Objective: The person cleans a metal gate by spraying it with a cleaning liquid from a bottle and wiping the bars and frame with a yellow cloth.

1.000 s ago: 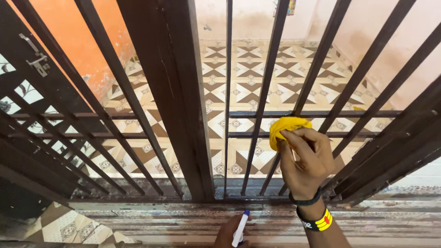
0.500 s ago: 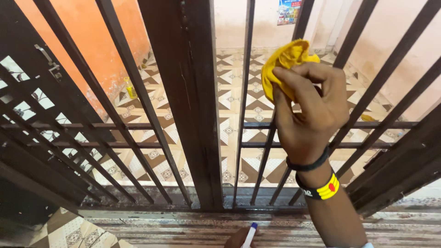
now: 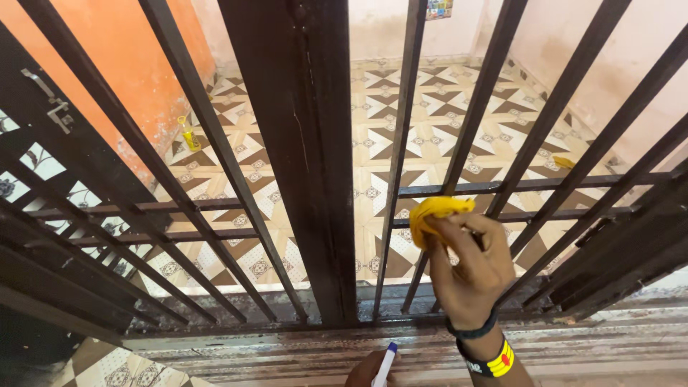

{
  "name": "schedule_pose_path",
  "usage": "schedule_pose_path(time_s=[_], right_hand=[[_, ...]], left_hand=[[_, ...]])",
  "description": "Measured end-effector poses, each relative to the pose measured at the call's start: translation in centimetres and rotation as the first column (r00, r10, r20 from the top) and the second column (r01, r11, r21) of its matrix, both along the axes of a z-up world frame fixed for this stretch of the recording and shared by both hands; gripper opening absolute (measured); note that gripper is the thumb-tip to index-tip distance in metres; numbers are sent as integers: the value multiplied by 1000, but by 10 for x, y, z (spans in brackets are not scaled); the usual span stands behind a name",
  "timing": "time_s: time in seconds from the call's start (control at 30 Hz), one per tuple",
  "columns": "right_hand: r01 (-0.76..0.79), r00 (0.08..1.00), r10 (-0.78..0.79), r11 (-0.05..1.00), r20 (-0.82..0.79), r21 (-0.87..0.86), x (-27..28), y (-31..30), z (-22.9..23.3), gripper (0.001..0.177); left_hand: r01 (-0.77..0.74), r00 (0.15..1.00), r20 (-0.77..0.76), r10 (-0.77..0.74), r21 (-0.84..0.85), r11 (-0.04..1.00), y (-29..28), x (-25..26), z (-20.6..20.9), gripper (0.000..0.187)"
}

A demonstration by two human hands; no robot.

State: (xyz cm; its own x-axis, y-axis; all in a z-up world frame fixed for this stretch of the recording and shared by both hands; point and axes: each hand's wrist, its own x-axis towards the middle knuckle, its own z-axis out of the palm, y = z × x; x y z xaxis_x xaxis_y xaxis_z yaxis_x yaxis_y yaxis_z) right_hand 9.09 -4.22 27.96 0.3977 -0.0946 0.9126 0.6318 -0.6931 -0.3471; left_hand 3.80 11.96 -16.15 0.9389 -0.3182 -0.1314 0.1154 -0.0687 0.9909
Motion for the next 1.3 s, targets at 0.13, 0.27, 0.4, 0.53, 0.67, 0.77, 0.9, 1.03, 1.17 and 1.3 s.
schedule_pose_path(time_s=[0.13,0.27,0.4,0.53,0.67,0.77,0.9,1.03,1.17,1.3], right_hand=[[21,996,-19,1000,92,-15,11,0,22,32],[68,988,-68,998,136,4,19,-3,38,27],[91,991,-88,995,103,-28,15,-8,1,29],[89,995,-85,994,-56,70,2,4,-76,26],[33,982,-7,990,-188,137,-10,7,-129,21],[24,982,-6,995,-190,95,-11,2,-141,22],[-34,972,60,992,-226,118,-12,-4,-133,22],[-29,980,50,993,-190,112,-13,-2,-110,24],[29,998,-25,997,-62,65,0,-3,-83,25],[-8,998,12,996,-54,85,3,0,-82,26]], left_hand=[[76,984,155,-84,58,995,9,-2,5,49],[16,970,240,-29,54,998,14,-11,42,56],[-60,934,354,44,34,998,24,-21,100,64],[-71,922,385,46,52,996,27,-19,155,72],[-136,911,407,71,134,982,19,-4,210,74],[-103,719,693,56,26,994,15,8,264,72],[-103,715,693,89,-21,994,6,13,327,67],[-93,772,629,87,-24,995,5,8,368,61],[-163,567,818,92,1,987,0,12,393,60],[-235,491,856,160,-47,971,-4,21,415,56]])
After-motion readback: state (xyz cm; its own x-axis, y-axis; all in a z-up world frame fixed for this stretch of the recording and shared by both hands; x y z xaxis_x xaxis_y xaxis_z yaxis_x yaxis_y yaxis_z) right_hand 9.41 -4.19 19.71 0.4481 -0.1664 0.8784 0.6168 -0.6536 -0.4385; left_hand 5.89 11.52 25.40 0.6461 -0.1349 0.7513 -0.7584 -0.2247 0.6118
